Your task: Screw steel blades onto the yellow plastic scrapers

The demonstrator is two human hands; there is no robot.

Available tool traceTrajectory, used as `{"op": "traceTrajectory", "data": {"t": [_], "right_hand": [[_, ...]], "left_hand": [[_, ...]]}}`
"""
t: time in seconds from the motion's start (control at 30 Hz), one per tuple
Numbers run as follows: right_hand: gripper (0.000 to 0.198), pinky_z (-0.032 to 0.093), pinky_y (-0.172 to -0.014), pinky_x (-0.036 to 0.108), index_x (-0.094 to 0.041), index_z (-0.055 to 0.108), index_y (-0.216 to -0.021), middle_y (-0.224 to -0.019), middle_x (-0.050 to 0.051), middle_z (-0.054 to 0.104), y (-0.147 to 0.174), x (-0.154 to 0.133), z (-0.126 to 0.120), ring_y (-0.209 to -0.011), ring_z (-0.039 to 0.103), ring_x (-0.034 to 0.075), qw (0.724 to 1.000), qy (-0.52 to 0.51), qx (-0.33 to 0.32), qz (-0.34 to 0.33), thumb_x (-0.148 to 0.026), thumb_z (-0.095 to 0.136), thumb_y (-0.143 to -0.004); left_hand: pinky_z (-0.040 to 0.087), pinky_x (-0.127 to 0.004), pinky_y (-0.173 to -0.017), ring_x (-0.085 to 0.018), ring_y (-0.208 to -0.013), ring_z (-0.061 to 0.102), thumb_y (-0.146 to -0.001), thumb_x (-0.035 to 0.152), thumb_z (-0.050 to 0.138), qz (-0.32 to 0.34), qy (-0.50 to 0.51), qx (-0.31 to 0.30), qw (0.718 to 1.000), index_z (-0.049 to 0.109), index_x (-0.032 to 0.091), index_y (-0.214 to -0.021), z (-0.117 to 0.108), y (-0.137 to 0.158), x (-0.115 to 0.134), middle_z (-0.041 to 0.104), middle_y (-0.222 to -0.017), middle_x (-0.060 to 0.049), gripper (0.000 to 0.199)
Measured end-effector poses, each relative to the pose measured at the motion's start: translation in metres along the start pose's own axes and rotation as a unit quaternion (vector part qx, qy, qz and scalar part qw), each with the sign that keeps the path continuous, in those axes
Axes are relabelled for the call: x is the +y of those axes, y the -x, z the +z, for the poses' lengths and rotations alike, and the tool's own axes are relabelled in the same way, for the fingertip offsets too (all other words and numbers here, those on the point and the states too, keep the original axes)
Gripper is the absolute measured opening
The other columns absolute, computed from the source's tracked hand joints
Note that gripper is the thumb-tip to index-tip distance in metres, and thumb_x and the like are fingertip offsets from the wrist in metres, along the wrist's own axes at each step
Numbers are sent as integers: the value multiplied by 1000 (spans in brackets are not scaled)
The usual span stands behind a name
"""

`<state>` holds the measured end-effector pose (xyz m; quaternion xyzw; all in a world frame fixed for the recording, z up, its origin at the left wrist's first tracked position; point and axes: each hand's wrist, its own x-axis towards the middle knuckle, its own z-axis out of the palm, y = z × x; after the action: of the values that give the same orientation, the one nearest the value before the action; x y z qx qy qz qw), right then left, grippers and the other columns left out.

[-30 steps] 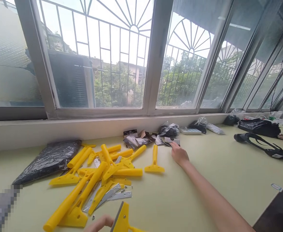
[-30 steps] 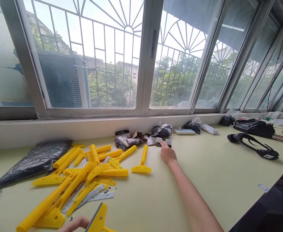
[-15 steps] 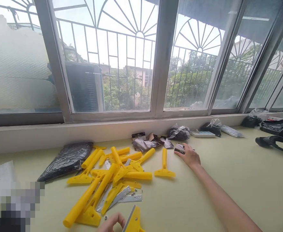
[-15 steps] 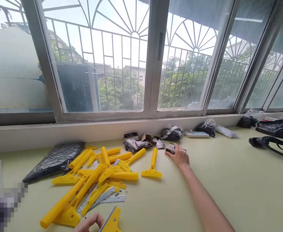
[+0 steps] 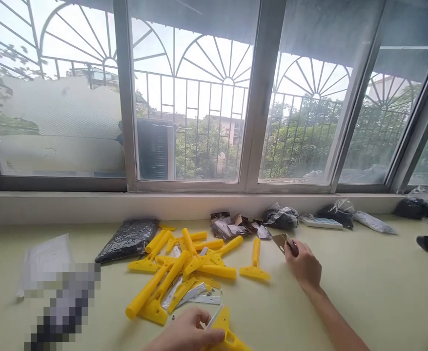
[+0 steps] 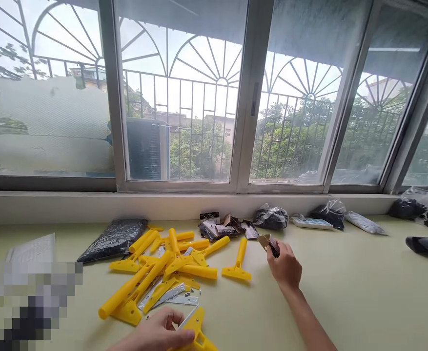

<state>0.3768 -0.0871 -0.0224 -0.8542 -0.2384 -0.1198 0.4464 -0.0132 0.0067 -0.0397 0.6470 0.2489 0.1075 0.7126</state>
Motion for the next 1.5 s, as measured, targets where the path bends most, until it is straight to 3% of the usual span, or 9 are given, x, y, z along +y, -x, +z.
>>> {"op": "traceTrajectory", "data": {"t": [0.1,0.27,0.5,0.63,0.77,1.1,1.23,1.33,1.5], "right_hand": [[44,56,-87,39,-16,65,-114,-107,7,67,2,-6,-19,-95,65,19,989,-113,-13,97,-57,54,-99],[51,54,-63,27,-15,61,-120,-92,3,66,16,-11,-33,-70,63,12,927,-298,-120,193,-61,49,-100],[60,52,-56,25,-17,64,-121,-89,3,71,59,-49,-18,-67,66,14,852,-392,-279,208,-67,64,-88],[66,53,-54,27,-17,66,-118,-87,6,75,85,-65,-9,-69,70,21,828,-397,-347,192,-69,70,-78],[65,57,-59,31,-16,66,-116,-92,8,76,105,-72,-1,-78,73,26,832,-386,-364,161,-69,70,-78],[44,53,-74,31,-19,64,-91,-93,7,69,119,-79,3,-84,64,22,924,-300,-232,-46,-63,58,-91],[42,52,-81,33,-20,69,-99,-95,8,70,139,-95,-4,-88,63,23,906,-291,-271,-145,-58,51,-97],[40,53,-71,32,-22,69,-105,-83,5,67,168,-115,-7,-71,60,19,877,-299,-315,-205,-55,47,-99],[44,57,-67,32,-25,59,-132,-78,2,64,202,-151,-10,-66,61,19,855,-327,-335,-224,-54,44,-102]], "left_hand": [[37,-18,-40,-13,-43,58,-62,77,79,6,30,9,999,47,22,-93,12,-4,0,58,-56,5,70],[53,-26,-44,-18,-44,66,-84,71,65,91,127,44,987,32,25,-101,25,3,8,70,-67,-1,60],[67,-49,-70,-22,-63,74,-96,52,60,194,144,114,964,31,25,-112,45,9,23,67,-86,1,43],[67,-51,-75,-20,-69,73,-97,49,60,220,139,158,953,34,25,-113,44,8,23,64,-89,2,39],[68,-47,-72,-18,-66,72,-95,54,61,203,116,182,955,33,25,-112,44,3,22,62,-86,4,43],[62,-34,-59,-10,-57,64,-102,55,44,237,22,159,958,32,25,-107,47,-2,12,53,-89,4,33],[61,-35,-61,-12,-59,63,-102,56,43,241,3,149,959,34,25,-104,47,1,12,54,-90,2,32],[58,-34,-62,-13,-60,61,-101,54,46,234,14,148,961,37,24,-104,47,2,14,57,-89,-1,31],[45,-26,-50,-12,-53,50,-98,59,50,196,42,180,963,43,23,-119,45,2,16,55,-72,3,42]]}}
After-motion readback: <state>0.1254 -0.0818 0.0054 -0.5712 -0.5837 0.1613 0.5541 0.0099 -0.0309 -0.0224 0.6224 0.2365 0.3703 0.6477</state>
